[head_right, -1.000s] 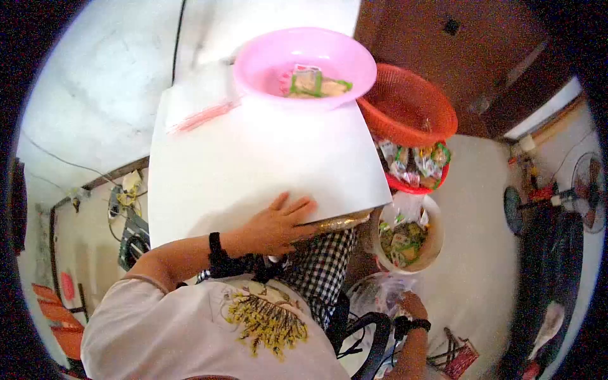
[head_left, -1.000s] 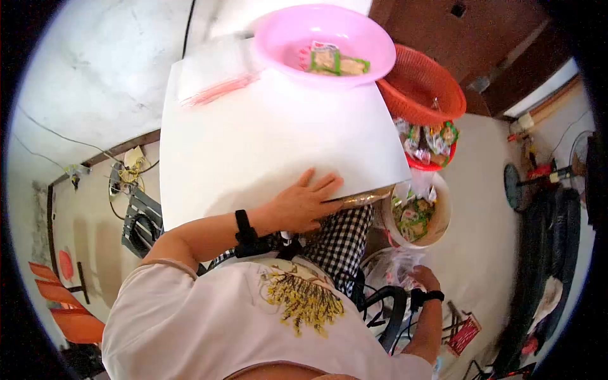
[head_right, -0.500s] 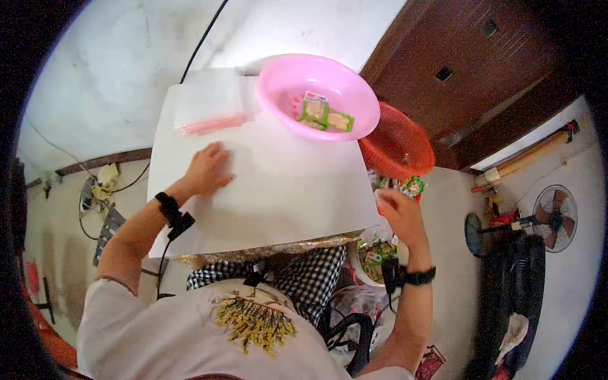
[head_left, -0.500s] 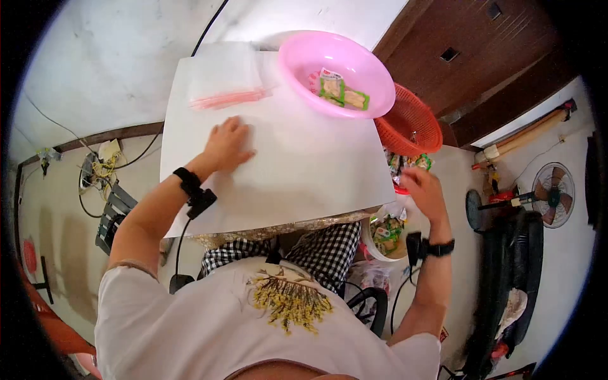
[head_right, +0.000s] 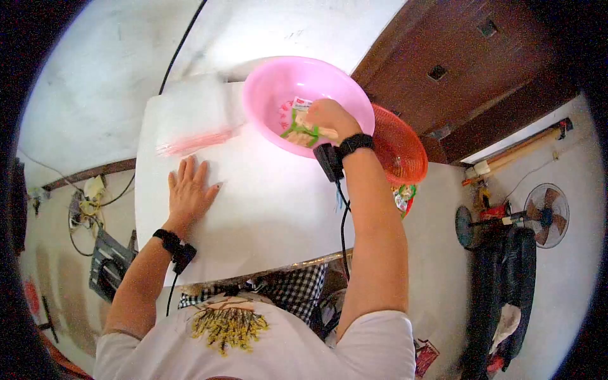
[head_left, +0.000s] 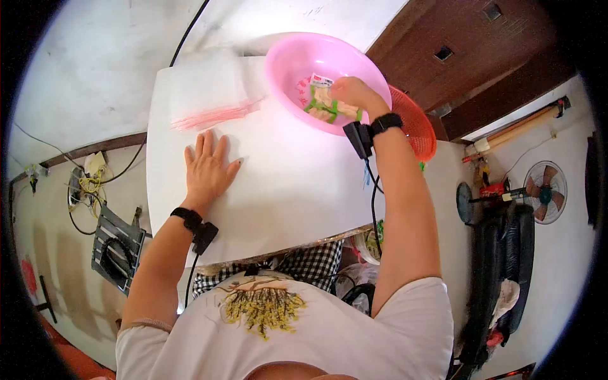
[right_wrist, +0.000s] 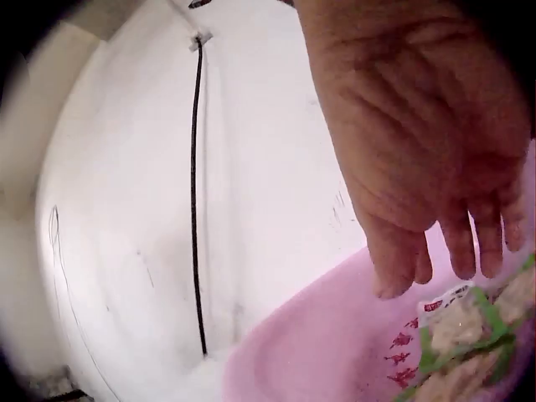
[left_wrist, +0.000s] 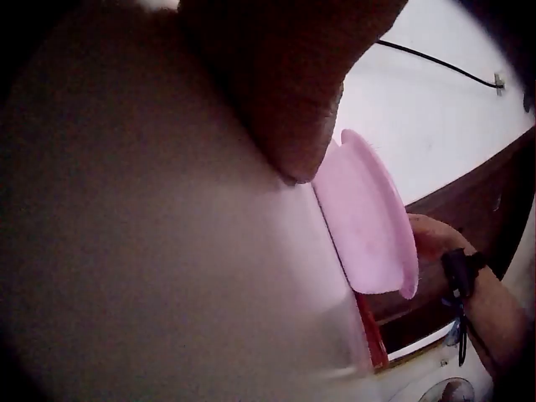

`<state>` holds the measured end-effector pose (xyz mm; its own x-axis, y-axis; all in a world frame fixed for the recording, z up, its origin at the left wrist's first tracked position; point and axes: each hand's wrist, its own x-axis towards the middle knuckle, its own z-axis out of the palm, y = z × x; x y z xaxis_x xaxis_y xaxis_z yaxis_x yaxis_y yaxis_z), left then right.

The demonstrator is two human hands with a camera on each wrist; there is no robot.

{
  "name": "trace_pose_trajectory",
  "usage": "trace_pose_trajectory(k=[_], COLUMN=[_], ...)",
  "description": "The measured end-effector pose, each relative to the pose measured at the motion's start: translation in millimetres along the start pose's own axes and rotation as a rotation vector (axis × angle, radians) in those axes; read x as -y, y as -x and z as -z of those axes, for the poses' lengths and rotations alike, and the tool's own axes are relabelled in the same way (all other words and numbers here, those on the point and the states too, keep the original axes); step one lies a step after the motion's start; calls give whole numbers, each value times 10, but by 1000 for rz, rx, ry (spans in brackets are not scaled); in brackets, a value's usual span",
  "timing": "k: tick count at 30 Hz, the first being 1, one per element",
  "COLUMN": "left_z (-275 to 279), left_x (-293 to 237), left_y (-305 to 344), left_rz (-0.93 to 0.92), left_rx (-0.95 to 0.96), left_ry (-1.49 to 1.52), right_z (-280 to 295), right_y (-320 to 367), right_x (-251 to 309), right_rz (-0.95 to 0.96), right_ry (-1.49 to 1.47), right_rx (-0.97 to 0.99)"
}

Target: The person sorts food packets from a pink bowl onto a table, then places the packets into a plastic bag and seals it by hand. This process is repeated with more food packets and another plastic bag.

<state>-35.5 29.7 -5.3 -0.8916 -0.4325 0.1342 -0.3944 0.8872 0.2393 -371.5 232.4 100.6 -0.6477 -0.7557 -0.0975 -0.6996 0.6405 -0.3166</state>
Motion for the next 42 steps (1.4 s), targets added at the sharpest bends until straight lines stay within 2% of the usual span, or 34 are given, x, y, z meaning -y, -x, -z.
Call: trace_pose_trajectory(k=[1, 4, 7, 10, 13, 16, 19, 21, 23, 26, 29, 32, 35, 38, 41, 42], left_z=[-4, 23, 41, 41, 32, 34, 74, 12, -42, -44, -16, -86, -43, 29, 67, 69], left_x=[-8, -9, -22, -21, -22, 19, 50, 80, 101, 127, 123, 108, 91, 80, 100, 103], left_y=[16, -2, -22, -45, -57, -33, -31, -15, -8, 7, 8, 8, -1, 11, 30, 39], left_rz=[5, 12, 18, 32, 31, 13, 9, -6, -11, -31, -34, -29, -41, -46, -64, -69], left_rx=[1, 19, 45, 57, 60, 51, 41, 14, -26, -63, -54, -111, -109, -112, -123, -119], left_ry=[-7, -22, -10, 7, 9, 23, 48, 61, 61, 92, 64, 102, 92, 103, 122, 132], right_z=[55, 88, 26, -60, -306, -374, -469, -341, -412, -424, -476, -214, 77, 344, 297, 250], right_y=[-94, -317, -446, -530, -693, -630, -653, -592, -628, -804, -938, -949, -524, -23, 364, 459], right_x=[7, -147, -150, 23, -49, 68, 162, 280, 202, 33, -348, -598, -275, 460, 1006, 1086], right_rz=[-8, 20, -13, -189, -55, -128, -162, -125, -95, -250, -187, -59, -48, 41, 67, 56], right_ry=[109, 43, 32, 72, 280, 211, 314, 387, 445, 434, 353, 391, -627, -800, -929, -895], right_rx=[54, 19, 149, 386, 238, 127, 179, 289, 188, 318, 72, 26, -12, 36, -10, 32])
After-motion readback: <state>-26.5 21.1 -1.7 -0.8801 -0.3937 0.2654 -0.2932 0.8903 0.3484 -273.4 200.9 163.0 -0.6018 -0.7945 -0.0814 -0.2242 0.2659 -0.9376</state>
